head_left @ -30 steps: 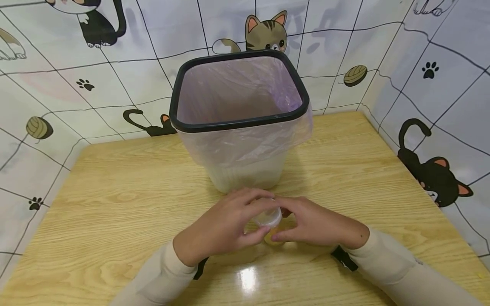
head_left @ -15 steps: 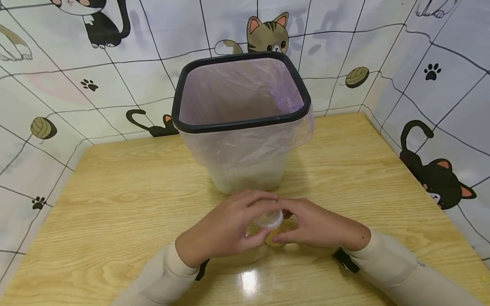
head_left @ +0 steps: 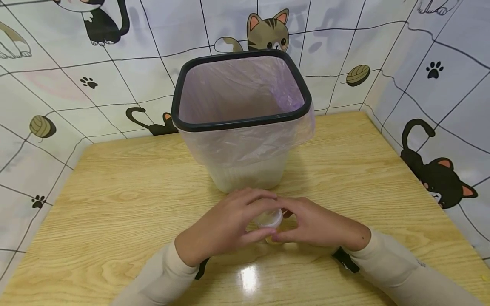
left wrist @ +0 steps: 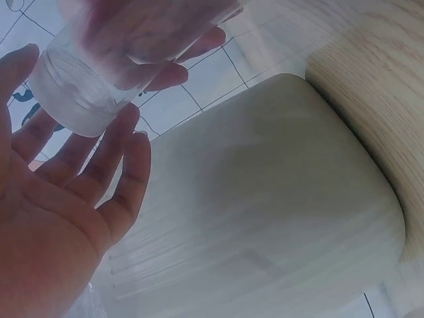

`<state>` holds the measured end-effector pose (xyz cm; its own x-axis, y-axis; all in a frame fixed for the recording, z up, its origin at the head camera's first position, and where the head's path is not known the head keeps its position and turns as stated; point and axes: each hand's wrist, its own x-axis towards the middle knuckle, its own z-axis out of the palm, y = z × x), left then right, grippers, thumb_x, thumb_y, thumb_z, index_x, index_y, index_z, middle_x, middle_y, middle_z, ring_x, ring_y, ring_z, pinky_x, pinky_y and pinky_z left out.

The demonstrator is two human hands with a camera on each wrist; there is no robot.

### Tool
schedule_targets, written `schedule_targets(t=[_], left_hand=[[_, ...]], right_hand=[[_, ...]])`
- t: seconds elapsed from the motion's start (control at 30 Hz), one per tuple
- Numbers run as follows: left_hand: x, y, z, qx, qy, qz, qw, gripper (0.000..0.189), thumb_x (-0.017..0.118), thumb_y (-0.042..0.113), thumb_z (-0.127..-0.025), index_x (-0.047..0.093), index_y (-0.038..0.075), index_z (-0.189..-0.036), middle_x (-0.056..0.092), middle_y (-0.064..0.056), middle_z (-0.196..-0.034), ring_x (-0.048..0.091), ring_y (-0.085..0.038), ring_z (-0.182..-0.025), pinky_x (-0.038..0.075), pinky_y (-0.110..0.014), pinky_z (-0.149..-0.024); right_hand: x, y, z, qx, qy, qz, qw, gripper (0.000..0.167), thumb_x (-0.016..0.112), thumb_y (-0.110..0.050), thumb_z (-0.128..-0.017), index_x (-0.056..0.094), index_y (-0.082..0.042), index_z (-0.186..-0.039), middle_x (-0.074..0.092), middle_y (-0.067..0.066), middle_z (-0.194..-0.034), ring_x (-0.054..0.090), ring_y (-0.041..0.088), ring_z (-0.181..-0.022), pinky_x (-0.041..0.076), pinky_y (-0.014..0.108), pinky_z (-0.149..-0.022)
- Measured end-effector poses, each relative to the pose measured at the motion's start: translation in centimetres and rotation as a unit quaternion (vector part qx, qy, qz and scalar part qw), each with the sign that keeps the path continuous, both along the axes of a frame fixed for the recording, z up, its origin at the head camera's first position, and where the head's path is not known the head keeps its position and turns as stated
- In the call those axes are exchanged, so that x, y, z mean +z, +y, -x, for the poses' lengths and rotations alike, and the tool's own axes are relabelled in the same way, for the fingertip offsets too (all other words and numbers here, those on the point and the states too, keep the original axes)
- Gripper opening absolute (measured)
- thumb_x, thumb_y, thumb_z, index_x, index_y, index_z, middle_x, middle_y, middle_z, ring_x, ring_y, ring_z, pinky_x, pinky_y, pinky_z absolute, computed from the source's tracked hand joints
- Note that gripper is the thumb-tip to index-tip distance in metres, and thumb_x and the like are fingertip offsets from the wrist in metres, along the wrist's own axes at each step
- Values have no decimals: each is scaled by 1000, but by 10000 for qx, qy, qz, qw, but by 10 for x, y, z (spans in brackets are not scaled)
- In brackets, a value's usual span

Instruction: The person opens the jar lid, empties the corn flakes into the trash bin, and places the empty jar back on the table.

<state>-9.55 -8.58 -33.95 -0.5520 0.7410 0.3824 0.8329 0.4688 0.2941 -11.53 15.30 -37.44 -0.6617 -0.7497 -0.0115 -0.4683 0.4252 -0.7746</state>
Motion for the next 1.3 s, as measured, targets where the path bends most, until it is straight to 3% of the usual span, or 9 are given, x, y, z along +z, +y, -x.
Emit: schedule_targets(t=[0.37, 0.97, 1.3], left_hand=[[3, -2, 3, -3, -173, -46, 9998, 47, 74, 33, -90, 62, 19, -133, 61, 6, -133, 57, -12, -124, 45, -32, -107], [2, -10, 6, 196, -140, 36, 9997, 46, 76, 34, -88, 64, 20, -129, 62, 4, -130, 60, -13, -119, 48, -34, -103], [3, -9, 5, 67, -37, 50, 10000, 44, 73, 29, -89, 63, 21, -131, 62, 3, -130, 60, -14, -120, 47, -34, -104]], right_hand=[[2, 0, 0, -187, 21, -142, 9997, 64, 75, -41, -87, 49, -23, -143, 64, -13, -130, 63, 9, -112, 53, 36, -96], [1, 1, 1, -262, 14, -143, 9996, 62, 75, -45, -86, 52, -25, -139, 65, -18, -124, 64, 8, -109, 54, 36, -95], [0, 0, 2, -227, 37, -122, 9997, 59, 77, -39, -86, 52, -28, -138, 65, -19, -123, 63, 6, -110, 54, 36, -96]])
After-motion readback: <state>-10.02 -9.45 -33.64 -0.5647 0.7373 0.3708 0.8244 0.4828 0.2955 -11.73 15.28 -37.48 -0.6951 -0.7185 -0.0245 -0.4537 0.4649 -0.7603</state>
